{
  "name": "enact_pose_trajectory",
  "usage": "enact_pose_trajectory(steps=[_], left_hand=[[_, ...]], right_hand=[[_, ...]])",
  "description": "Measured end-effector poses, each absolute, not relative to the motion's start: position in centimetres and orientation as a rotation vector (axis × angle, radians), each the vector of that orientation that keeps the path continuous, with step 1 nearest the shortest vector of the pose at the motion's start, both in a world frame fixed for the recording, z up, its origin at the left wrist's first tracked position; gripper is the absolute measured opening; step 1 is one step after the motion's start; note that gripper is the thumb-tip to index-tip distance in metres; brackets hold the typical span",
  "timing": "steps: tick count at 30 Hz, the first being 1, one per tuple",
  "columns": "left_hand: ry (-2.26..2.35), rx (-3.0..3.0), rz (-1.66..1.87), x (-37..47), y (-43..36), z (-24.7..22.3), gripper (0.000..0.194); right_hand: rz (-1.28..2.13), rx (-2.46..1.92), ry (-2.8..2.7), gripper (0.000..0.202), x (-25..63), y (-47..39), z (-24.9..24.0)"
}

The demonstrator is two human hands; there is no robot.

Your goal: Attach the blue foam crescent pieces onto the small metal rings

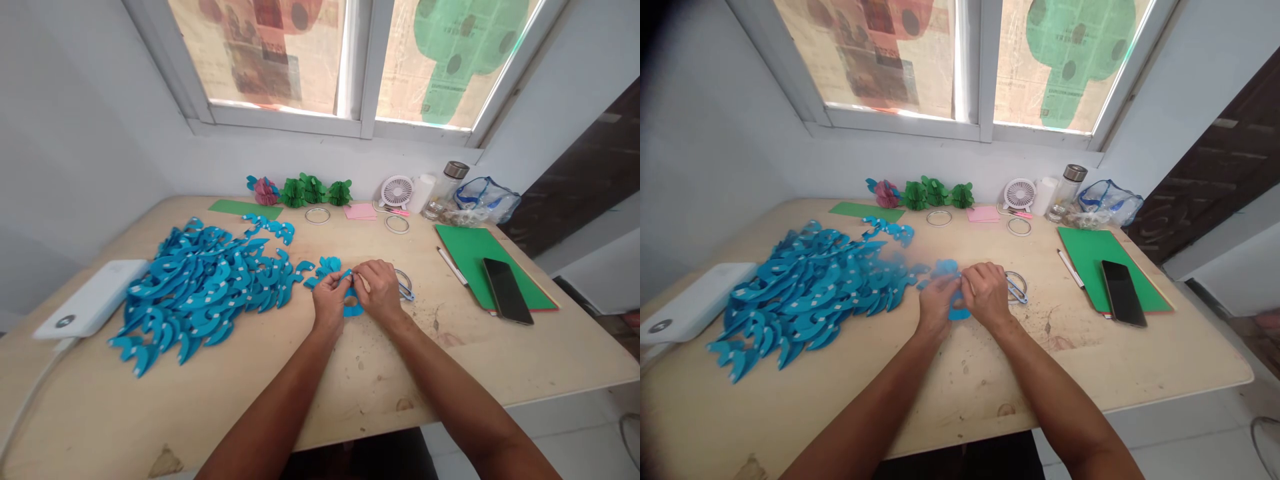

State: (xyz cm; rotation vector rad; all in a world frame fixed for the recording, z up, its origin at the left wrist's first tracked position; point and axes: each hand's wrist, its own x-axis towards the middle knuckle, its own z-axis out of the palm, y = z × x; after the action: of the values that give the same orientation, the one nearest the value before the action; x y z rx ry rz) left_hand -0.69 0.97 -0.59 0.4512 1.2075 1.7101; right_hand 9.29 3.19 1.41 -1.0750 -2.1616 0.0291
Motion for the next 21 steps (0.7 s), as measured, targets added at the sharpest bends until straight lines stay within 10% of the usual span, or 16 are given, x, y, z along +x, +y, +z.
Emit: enact_pose_trajectory(steps=[12, 21], left_hand=[[1.213, 0.429, 1.684, -0.9, 1.0, -0.8, 0.024], [1.173, 0.487, 1.623, -0.9, 0.8, -0.9, 0.031]], right_hand=[[-0.014, -1.097, -2.129, 0.020, 9.5, 3.4, 1.4], [0.722, -1.136, -1.904, 0.017, 10.0, 4.7, 0.7]])
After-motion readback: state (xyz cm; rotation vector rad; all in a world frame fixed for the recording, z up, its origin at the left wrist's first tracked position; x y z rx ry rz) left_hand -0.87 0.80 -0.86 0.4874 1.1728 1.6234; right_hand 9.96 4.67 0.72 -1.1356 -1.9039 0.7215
